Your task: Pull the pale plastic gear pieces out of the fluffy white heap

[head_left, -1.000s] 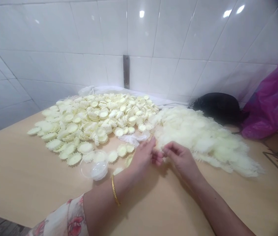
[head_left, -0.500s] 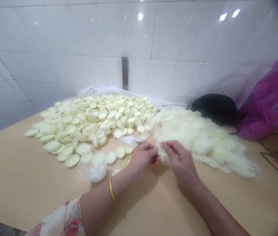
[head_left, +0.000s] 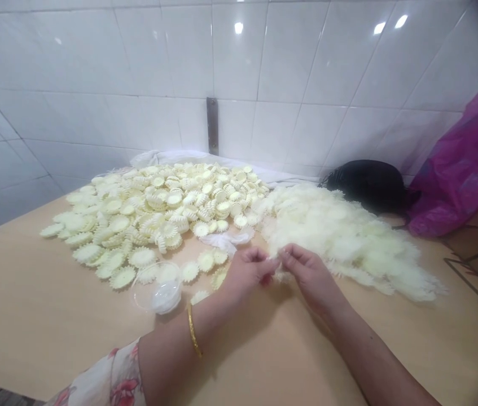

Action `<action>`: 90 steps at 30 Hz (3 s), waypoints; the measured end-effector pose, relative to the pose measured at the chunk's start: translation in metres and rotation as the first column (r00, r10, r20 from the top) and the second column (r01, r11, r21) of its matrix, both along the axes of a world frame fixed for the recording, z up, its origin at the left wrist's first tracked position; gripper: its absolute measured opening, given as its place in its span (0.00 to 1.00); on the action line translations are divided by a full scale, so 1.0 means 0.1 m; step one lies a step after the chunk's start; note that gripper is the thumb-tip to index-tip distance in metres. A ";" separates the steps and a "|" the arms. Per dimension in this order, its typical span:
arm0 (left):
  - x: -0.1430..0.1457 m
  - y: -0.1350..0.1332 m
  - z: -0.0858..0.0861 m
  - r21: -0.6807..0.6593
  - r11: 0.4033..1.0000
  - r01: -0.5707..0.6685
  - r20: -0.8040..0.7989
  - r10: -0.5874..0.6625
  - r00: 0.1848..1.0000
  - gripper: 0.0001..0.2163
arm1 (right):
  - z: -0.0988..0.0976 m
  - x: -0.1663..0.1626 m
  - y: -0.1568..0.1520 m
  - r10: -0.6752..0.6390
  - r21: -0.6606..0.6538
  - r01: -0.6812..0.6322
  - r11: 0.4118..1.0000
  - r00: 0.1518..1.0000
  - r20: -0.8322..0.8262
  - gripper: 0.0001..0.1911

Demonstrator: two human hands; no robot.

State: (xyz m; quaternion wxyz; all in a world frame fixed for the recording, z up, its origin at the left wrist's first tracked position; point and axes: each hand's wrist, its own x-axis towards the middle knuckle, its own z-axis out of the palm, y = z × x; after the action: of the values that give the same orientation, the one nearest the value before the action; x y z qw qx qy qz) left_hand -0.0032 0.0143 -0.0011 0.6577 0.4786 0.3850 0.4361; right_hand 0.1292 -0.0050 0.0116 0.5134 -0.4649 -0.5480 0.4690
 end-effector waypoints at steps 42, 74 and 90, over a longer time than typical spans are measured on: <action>-0.01 0.03 0.10 -0.170 0.982 0.084 0.197 -0.049 0.979 0.07 | 0.00 0.04 0.01 0.009 -0.024 -0.008 1.000 0.999 0.042 0.17; -0.03 0.04 0.06 -0.079 0.981 -0.175 0.037 0.178 0.983 0.09 | 0.05 -0.03 -0.07 -0.403 0.347 0.281 0.895 0.845 0.352 0.10; -0.02 0.05 0.05 -0.185 0.979 0.089 0.267 -0.037 0.963 0.13 | 0.06 0.02 -0.02 0.001 0.077 -0.018 0.997 0.977 0.214 0.09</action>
State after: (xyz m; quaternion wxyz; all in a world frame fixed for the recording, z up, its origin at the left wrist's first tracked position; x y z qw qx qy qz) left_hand -0.0050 0.0192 0.0043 0.7601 0.3621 0.3200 0.4343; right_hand 0.1311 -0.0071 0.0173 0.4672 -0.4896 -0.6201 0.3969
